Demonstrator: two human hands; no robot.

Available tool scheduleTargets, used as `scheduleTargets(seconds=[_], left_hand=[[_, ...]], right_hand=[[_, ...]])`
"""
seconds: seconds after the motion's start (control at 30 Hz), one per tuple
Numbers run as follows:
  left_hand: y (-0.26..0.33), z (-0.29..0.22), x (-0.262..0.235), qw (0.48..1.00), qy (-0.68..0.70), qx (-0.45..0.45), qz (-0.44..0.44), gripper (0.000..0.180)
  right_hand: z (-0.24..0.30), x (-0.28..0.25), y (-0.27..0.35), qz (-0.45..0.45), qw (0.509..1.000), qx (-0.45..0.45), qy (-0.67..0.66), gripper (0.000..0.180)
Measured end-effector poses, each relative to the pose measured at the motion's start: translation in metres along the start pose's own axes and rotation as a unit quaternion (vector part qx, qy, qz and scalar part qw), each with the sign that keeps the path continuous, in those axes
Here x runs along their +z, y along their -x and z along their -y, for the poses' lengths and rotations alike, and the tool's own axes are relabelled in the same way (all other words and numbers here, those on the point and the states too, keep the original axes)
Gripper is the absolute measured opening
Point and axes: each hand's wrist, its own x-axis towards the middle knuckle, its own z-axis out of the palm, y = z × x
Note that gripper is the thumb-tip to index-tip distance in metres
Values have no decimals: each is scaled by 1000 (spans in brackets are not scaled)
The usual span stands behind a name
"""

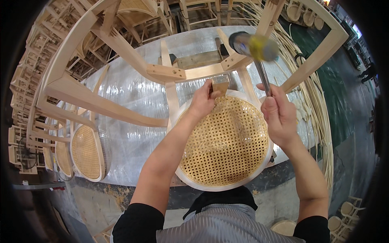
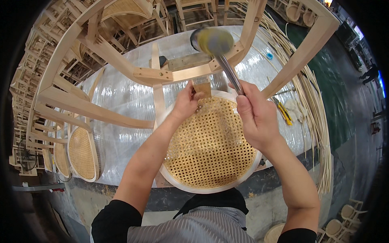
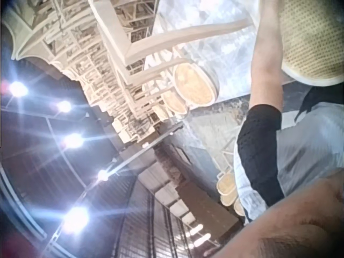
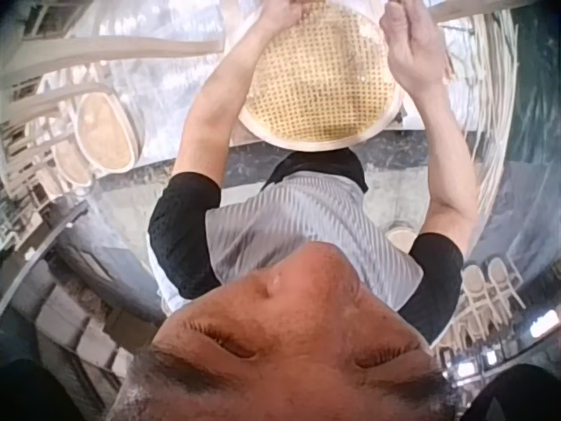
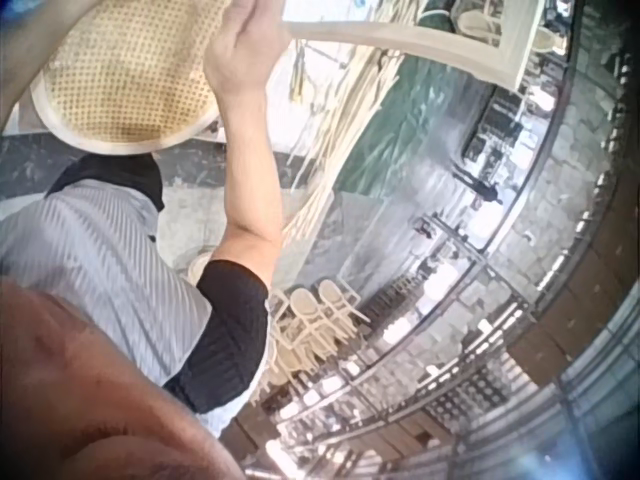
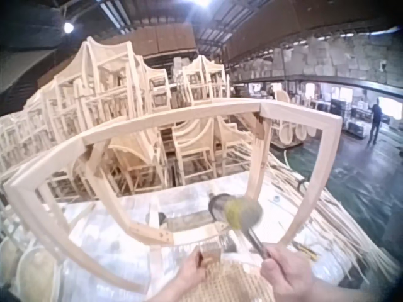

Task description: The person weaves thin cane strips into the perforated seat of a wooden chair frame. They use a hammer to tap the strips into place and a utility knife to trim excess material, working around the perimeter of the seat.

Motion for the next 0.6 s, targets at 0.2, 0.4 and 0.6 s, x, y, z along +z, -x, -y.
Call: scheduleTargets(seconds=[0.2,0.4,0.6], left_hand=[[-7,-18,7,1000,9,-17,-2,29],[-10,-11,10,996,87,1,14,35],[-10,-9,19,997,-21,-38,64,37]], right_hand=[[-33,-13,-5,40,990,28,130,26],[-11,-19,0,4,996,82,19,25],[-20,-15,6,14,997,71,33,28]])
